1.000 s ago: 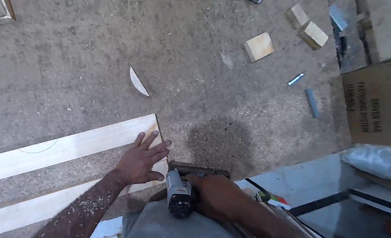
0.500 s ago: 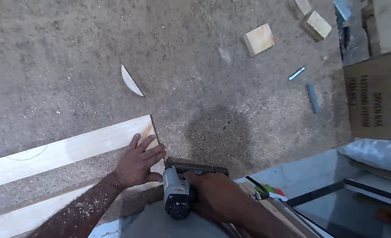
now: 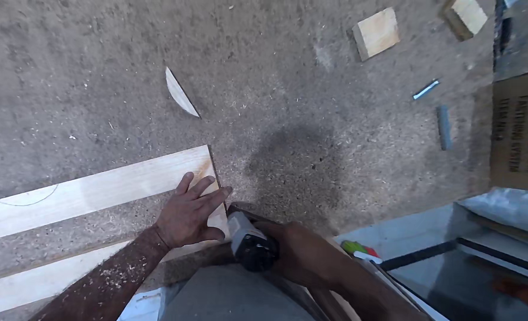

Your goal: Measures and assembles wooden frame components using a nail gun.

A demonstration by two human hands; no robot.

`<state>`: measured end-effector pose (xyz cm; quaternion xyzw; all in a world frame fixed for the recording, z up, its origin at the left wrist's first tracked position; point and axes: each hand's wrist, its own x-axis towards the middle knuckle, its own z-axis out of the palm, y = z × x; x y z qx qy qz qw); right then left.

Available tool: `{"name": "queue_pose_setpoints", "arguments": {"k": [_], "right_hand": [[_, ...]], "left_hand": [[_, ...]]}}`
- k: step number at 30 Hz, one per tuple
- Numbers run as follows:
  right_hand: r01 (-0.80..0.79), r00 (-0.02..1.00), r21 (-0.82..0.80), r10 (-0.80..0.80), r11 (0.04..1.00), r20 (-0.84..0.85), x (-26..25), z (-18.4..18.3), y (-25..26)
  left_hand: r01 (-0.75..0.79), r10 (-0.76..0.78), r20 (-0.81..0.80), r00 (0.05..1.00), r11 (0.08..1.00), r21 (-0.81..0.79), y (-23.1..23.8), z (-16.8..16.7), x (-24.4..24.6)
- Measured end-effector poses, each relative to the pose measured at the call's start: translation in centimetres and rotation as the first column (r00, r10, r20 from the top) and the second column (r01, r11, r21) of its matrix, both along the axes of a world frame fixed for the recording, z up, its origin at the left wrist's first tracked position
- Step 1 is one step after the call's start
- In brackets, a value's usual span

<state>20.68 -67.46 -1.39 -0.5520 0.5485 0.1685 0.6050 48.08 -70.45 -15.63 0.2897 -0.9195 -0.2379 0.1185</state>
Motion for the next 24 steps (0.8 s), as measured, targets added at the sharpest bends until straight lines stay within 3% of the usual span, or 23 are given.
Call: {"name": "queue_pose_setpoints", "arguments": {"k": [4, 8, 12, 18, 24], "right_hand": [[0.096, 0.993, -0.059, -0.099, 0.994, -0.059, -1.9, -0.1, 0.2], [-0.015, 1.0, 0.056, 0.015, 0.998, 0.002, 0.8, -0.1, -1.2], [-0.062, 0.998, -0.03, 0.061, 0.998, -0.012, -0.7, 0.2, 0.0], [-0.284, 0.959, 0.006, 0.284, 0.959, 0.02, 0.7, 0.9, -0.9], [-0.281, 0.959, 0.046, 0.283, 0.959, -0.032, 1.5, 0.6, -1.3]], "left_hand": [[-0.009, 0.009, -0.008, 1.0, 1.0, 0.008, 0.2, -0.2, 0.1], [-0.01, 0.011, -0.024, 1.0, 0.999, 0.031, 0.1, -0.1, 0.1], [0.001, -0.001, -0.005, 1.0, 1.0, 0.023, 0.2, -0.3, 0.2], [-0.002, 0.003, -0.024, 1.0, 1.0, 0.012, 0.2, -0.3, 0.2], [0.007, -0.007, -0.007, 1.0, 1.0, 0.019, 0.2, 0.1, 0.3]]}}
